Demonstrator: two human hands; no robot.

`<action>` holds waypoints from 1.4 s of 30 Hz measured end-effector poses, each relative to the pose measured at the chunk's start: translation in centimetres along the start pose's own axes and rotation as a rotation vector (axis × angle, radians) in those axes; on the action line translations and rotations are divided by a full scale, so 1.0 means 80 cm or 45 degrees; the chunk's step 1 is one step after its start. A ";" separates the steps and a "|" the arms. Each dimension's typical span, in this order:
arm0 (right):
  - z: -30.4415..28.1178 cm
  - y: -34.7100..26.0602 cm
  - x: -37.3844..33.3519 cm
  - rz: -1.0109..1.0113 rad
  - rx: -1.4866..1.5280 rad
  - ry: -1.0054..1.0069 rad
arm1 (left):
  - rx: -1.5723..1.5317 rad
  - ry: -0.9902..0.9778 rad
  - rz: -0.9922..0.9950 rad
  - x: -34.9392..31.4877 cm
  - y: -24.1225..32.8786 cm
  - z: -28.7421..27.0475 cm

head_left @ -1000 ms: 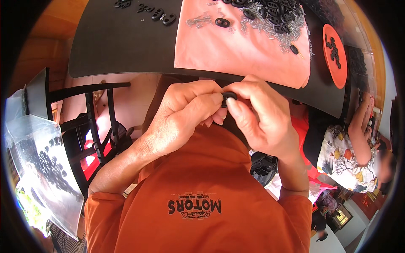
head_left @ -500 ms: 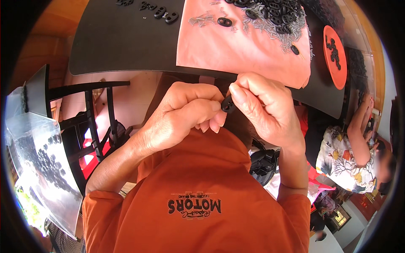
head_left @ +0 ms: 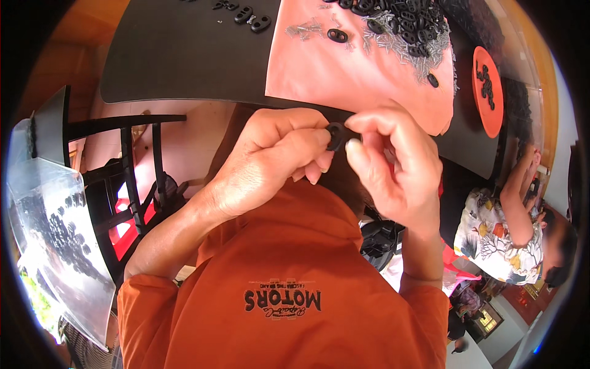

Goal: The person sits at a table and assembles small black plastic washers by hand. They pick up a washer and a metal screw, insert the screw into the washer, and place the assembled unit on a pink mat. The person repeats this process continuously, handling the components one at a time.

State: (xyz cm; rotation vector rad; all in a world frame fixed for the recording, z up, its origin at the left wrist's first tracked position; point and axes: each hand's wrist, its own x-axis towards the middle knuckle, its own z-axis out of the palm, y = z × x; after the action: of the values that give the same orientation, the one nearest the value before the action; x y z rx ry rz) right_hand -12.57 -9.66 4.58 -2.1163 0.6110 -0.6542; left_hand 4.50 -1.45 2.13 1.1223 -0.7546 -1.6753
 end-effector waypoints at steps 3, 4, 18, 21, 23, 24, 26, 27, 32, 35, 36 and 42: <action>0.000 -0.007 -0.005 -0.052 -0.116 -0.024 | -0.020 0.017 0.024 0.002 -0.002 -0.001; 0.004 -0.004 -0.006 -0.109 -0.116 0.018 | -0.027 0.027 0.032 0.002 -0.002 0.001; -0.024 -0.009 0.016 0.132 0.165 -0.002 | 0.512 -0.111 0.433 0.031 0.022 0.010; -0.033 -0.003 0.022 0.121 0.147 0.021 | 0.520 -0.132 0.403 0.042 0.034 0.012; -0.036 0.003 0.024 0.088 0.082 0.058 | 0.456 -0.108 0.415 0.049 0.037 0.017; -0.040 0.005 0.025 0.115 0.070 0.065 | 0.478 -0.108 0.423 0.051 0.039 0.016; -0.049 0.010 0.028 0.168 0.046 0.076 | 0.521 -0.102 0.440 0.056 0.043 0.014; -0.052 0.019 0.031 0.056 -0.054 0.239 | 0.556 -0.127 0.420 0.059 0.042 0.012; -0.109 0.074 0.082 -0.020 -0.468 0.371 | 0.636 -0.210 0.375 0.072 0.033 0.000; -0.143 0.090 0.146 -0.152 -0.732 0.400 | 0.641 -0.219 0.356 0.074 0.031 -0.001; -0.152 0.094 0.172 -0.204 -0.836 0.416 | 0.627 -0.217 0.350 0.073 0.032 -0.001; -0.164 0.128 0.268 0.023 -1.736 0.029 | 0.566 -0.237 0.381 0.076 0.026 -0.005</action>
State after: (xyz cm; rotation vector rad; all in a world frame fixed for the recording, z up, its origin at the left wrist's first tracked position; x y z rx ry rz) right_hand -6.88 -35.88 8.29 -3.3064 1.3270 -0.1977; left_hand 4.85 -7.88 1.67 1.0897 -1.3929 -1.4039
